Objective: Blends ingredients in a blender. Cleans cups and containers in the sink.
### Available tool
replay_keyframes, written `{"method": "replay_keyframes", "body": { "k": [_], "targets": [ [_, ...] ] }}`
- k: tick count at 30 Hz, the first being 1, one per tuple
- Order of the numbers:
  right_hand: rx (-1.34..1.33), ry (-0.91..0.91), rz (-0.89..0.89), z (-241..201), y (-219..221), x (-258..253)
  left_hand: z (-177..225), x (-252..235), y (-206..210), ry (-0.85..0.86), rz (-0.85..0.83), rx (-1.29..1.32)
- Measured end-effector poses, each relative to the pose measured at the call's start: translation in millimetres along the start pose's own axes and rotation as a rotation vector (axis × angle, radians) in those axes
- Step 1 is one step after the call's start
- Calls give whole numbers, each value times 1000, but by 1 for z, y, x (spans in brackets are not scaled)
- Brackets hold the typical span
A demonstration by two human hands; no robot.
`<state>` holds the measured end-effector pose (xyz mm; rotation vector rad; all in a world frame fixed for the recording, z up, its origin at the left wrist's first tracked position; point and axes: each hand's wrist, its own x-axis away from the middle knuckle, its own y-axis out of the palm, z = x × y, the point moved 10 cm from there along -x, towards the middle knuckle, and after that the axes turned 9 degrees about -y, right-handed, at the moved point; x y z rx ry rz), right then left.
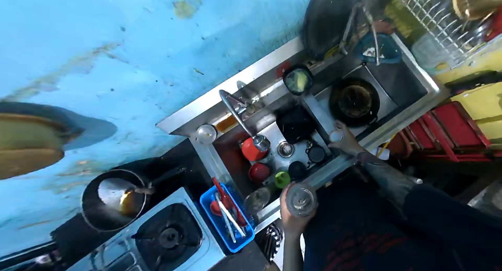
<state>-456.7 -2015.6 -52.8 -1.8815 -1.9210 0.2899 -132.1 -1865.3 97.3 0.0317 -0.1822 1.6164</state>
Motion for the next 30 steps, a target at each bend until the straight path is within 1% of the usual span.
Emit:
{"method": "replay_keyframes", "body": {
  "k": [1,3,5,7,9,11,12,13,15,17,18,19,20,22,24,26,28,30],
  "targets": [
    [-8,5,-4,-5,-9,-10,0,-5,5,-13,26,-14],
    [-43,-20,73,-12,-38,-48,0,-15,17,-60,78,-54],
    [-42,-71,194,-20,-79,-113,1,-25,36,-120,136,-95],
    [-62,-75,291,-28,-122,-180,4,-37,60,-143,167,-92],
    [-99,-59,367,-25,-157,-242,9,-51,90,-158,181,-89],
    [-106,-40,388,-16,-178,-284,16,-66,124,-172,185,-117],
    [-95,-44,369,-12,-181,-297,19,-74,141,-191,181,-136],
    [-61,-56,311,-9,-178,-304,21,-83,159,-218,179,-154],
    [96,-153,162,-8,-164,-306,21,-104,197,-294,163,-145],
    [306,-277,-21,1,-143,-302,21,-128,236,-331,110,-102],
    [360,-303,-101,7,-137,-299,18,-141,256,-340,78,-90],
    [360,-299,-151,11,-138,-295,13,-154,274,-360,50,-107],
    [307,-274,-173,16,-145,-289,7,-166,292,-383,30,-142],
    [63,-152,-175,27,-170,-272,-10,-193,329,-440,-7,-190],
    [-144,13,-99,56,-199,-250,-33,-220,367,-458,-61,-170],
    [-247,142,-41,93,-221,-229,-60,-246,402,-459,-109,-195],
    [-335,230,-87,115,-230,-205,-78,-269,433,-430,-150,-204],
    [-333,289,-146,124,-240,-185,-85,-286,455,-375,-182,-238]
  ]
}}
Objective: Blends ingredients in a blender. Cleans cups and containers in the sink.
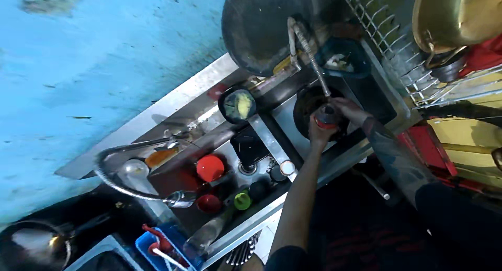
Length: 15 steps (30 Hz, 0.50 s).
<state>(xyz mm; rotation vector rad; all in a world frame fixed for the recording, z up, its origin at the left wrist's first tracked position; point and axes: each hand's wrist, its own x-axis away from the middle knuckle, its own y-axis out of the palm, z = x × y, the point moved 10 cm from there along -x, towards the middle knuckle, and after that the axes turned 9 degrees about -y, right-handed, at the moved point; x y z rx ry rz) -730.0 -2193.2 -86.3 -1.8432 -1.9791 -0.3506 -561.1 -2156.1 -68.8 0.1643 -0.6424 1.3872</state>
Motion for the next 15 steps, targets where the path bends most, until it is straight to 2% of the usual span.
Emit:
{"method": "replay_keyframes", "body": {
  "k": [3,7,10,15],
  "targets": [
    [67,-47,-24,-6,-18,23,10,-14,10,83,24,-118],
    [212,-260,0,-30,-34,42,19,-26,-1,223,203,-362],
    [339,-341,-38,-36,-30,50,35,-25,-18,332,360,-515],
    [434,-482,-143,-43,-9,55,45,-24,-31,390,439,-611]
  ]
}}
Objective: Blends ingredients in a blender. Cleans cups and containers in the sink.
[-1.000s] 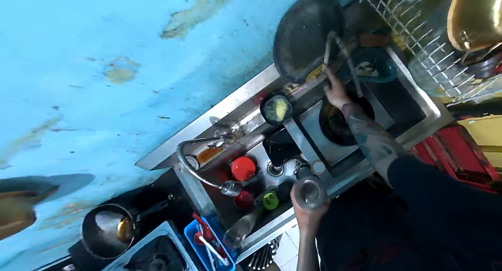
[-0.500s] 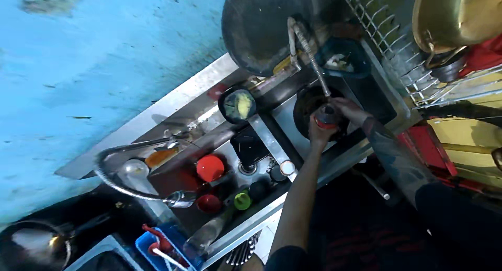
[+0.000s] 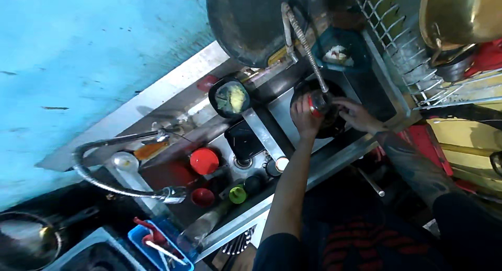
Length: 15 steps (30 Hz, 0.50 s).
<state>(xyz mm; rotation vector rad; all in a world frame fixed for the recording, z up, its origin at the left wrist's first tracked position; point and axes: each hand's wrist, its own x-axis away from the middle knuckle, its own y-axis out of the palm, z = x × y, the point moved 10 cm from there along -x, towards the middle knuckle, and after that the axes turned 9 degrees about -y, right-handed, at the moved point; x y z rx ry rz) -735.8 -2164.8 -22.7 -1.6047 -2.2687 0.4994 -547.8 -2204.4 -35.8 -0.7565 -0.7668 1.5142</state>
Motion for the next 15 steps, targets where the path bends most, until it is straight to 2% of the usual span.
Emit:
{"method": "replay_keyframes", "body": {
  "k": [2,4,8,10,15],
  "targets": [
    [82,-71,-13,-7,2,-3,0,1,-1,-9,-26,46],
    [157,-103,-74,-16,3,-7,0,2,5,-39,-157,108],
    [148,22,-325,-25,16,-13,11,17,29,-96,-434,321],
    [136,90,-415,-21,19,-19,9,26,46,-190,-528,456],
    [408,88,-520,-19,22,-42,3,40,80,-401,-628,708]
  ]
}}
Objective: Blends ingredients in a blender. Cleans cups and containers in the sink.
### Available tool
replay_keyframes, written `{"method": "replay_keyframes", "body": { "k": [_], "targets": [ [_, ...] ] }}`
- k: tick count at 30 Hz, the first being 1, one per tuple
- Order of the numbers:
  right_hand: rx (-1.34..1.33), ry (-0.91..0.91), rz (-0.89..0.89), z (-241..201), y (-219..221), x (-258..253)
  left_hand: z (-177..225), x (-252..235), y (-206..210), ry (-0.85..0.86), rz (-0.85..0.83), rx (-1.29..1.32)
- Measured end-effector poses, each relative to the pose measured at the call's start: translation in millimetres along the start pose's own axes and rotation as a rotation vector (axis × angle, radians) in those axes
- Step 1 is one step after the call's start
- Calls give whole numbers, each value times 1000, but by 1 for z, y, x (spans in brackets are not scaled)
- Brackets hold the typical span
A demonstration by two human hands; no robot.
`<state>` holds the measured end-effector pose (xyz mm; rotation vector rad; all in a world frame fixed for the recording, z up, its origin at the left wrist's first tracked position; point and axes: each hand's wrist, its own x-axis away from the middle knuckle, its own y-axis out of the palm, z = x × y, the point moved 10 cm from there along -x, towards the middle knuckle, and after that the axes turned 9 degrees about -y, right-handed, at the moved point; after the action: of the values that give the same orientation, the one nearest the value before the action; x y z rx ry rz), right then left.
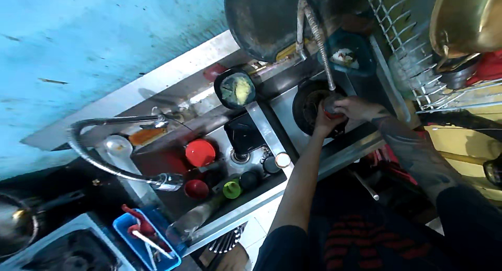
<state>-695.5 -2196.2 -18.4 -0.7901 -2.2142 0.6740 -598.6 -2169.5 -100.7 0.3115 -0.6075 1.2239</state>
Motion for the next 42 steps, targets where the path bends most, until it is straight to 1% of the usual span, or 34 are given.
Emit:
{"method": "replay_keyframes", "body": {
  "k": [2,4,6,8,11,14,17,19,21,24,26,29,31,34,37,40,42],
  "targets": [
    [123,26,-37,-8,-1,-4,-3,-2,0,-31,15,34],
    [194,91,-81,-17,-7,-5,-7,-5,2,-57,3,32],
    [210,133,-94,-17,-15,-7,-2,-6,6,-23,-11,81],
    [135,136,-40,-16,-23,-5,9,-1,12,16,-59,171],
    [20,37,95,-22,-38,6,11,3,24,36,-107,234],
    [-103,-60,264,-16,-56,23,9,8,34,20,-149,341],
    [-214,8,429,3,-72,38,8,17,38,6,-198,422],
    [-243,66,468,17,-72,43,9,24,38,-9,-243,423],
    [-275,81,476,22,-71,44,9,27,38,-26,-269,416],
    [-336,68,510,23,-75,43,7,24,39,-23,-287,433],
    [-358,40,541,18,-81,41,13,22,36,2,-281,443],
    [-342,32,540,11,-86,36,22,8,30,54,-271,437],
    [-340,73,510,10,-84,34,29,-2,27,84,-286,442],
    [-465,163,441,14,-67,37,37,-13,25,119,-315,459],
    [-511,143,372,17,-47,41,39,-16,24,98,-347,454],
    [-581,87,354,19,-31,41,38,-15,24,132,-415,487],
    [-629,134,330,17,-22,42,31,-13,26,129,-453,515]
  ]
}}
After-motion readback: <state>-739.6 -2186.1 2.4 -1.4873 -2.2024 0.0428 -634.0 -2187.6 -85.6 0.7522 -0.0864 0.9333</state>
